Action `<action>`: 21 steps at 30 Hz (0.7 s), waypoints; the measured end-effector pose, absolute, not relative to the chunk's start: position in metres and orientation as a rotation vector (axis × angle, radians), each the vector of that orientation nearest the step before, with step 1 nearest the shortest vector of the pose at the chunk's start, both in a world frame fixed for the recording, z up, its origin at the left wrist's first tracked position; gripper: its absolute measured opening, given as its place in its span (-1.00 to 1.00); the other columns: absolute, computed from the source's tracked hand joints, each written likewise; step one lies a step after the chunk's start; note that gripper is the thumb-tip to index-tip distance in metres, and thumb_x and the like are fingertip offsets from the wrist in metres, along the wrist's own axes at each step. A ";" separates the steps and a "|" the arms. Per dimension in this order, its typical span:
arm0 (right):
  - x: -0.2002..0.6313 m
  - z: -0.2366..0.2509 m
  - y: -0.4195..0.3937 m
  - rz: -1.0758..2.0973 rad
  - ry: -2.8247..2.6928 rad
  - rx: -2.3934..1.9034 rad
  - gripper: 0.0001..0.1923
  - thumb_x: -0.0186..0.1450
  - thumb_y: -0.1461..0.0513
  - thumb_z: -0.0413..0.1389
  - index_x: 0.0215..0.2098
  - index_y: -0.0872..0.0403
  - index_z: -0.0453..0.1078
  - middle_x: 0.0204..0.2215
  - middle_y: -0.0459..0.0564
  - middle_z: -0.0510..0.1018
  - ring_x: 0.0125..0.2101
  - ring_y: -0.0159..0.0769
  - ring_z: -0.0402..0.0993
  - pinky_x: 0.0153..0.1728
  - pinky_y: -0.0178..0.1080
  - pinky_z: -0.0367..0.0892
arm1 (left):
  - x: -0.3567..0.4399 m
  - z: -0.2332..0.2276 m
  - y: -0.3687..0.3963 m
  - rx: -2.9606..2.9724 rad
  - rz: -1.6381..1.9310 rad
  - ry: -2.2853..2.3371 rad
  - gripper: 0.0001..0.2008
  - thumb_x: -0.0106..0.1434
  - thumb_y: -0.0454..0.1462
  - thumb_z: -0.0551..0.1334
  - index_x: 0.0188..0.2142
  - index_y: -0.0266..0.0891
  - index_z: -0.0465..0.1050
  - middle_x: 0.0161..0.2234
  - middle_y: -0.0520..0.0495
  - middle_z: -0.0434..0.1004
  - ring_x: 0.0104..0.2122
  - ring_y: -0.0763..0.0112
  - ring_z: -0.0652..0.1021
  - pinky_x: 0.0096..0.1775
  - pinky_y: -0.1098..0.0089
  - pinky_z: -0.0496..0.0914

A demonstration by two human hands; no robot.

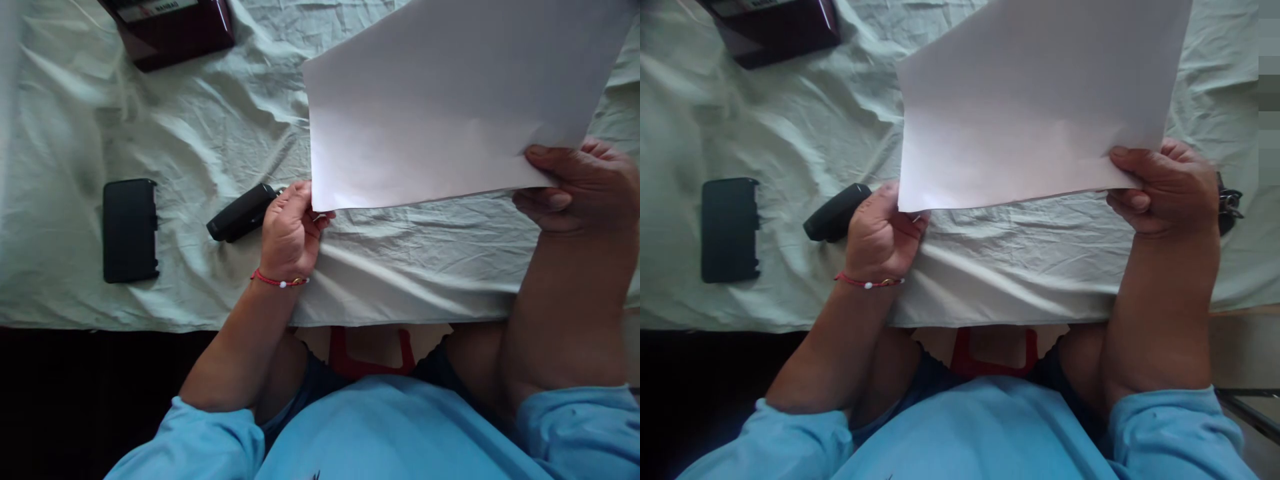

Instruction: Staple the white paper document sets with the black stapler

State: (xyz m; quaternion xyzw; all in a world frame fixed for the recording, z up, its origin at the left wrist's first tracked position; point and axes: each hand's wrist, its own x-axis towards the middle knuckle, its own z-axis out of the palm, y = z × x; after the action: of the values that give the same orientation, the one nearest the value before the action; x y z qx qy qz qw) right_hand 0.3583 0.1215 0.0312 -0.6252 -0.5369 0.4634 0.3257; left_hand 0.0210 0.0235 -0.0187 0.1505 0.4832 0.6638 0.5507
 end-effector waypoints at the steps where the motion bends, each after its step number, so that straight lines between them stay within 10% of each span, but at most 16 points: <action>1: 0.359 0.031 0.122 1.247 -1.370 -1.644 -0.28 -0.13 -0.23 0.51 -0.44 0.04 0.26 -0.53 -0.07 0.22 -0.53 -0.43 0.18 -0.46 -0.16 0.13 | 0.021 -0.017 0.023 0.319 1.547 1.149 -0.79 0.33 -0.19 0.44 -0.39 -0.23 0.57 -0.49 0.04 0.54 -0.55 0.53 0.55 -0.57 0.53 0.39; 6: 0.353 0.027 0.119 1.249 -1.155 -1.567 -0.36 -0.19 -0.05 0.59 -0.44 0.07 0.34 -0.46 -0.06 0.34 -0.56 -0.60 0.01 -0.58 -0.31 -0.06 | 0.022 -0.019 0.021 0.398 1.535 1.177 -0.71 0.17 -0.19 0.61 -0.38 -0.19 0.54 -0.43 0.09 0.53 -0.49 0.54 0.54 -0.51 0.55 0.45; 10: 0.346 0.022 0.116 1.280 -1.091 -1.537 -0.47 -0.20 0.08 0.61 -0.37 0.11 0.54 -0.35 0.02 0.54 -0.50 -0.45 0.36 -0.67 -0.35 0.18 | 0.020 -0.033 0.022 0.572 1.622 1.197 -0.59 0.03 -0.17 0.70 -0.39 -0.17 0.51 -0.41 0.12 0.53 -0.42 0.55 0.53 -0.36 0.55 0.50; 13: 0.343 0.018 0.115 1.310 -1.066 -1.485 -0.48 -0.13 0.12 0.60 -0.26 0.13 0.61 -0.21 0.07 0.63 -0.25 -0.26 0.59 -0.31 -0.16 0.63 | 0.018 -0.043 0.023 0.666 1.674 1.220 -0.58 0.05 -0.12 0.70 -0.37 -0.18 0.52 -0.38 0.12 0.55 -0.37 0.55 0.55 -0.26 0.55 0.51; 21: 0.347 0.019 0.118 1.194 -1.012 -1.336 -0.44 -0.26 0.16 0.62 -0.31 0.08 0.61 -0.11 0.06 0.68 0.00 0.01 0.64 -0.02 0.16 0.63 | 0.012 -0.044 0.023 0.732 1.683 1.233 -0.41 0.04 -0.17 0.70 0.02 -0.02 0.56 -0.41 0.16 0.54 -0.33 0.49 0.60 -0.13 0.49 0.52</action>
State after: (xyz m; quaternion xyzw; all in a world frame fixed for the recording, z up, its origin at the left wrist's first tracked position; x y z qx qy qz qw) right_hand 0.3472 0.1175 0.0189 -0.5561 -0.4215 0.4972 0.5157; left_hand 0.0120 0.0233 -0.0438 0.2957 0.4983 0.6804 0.4486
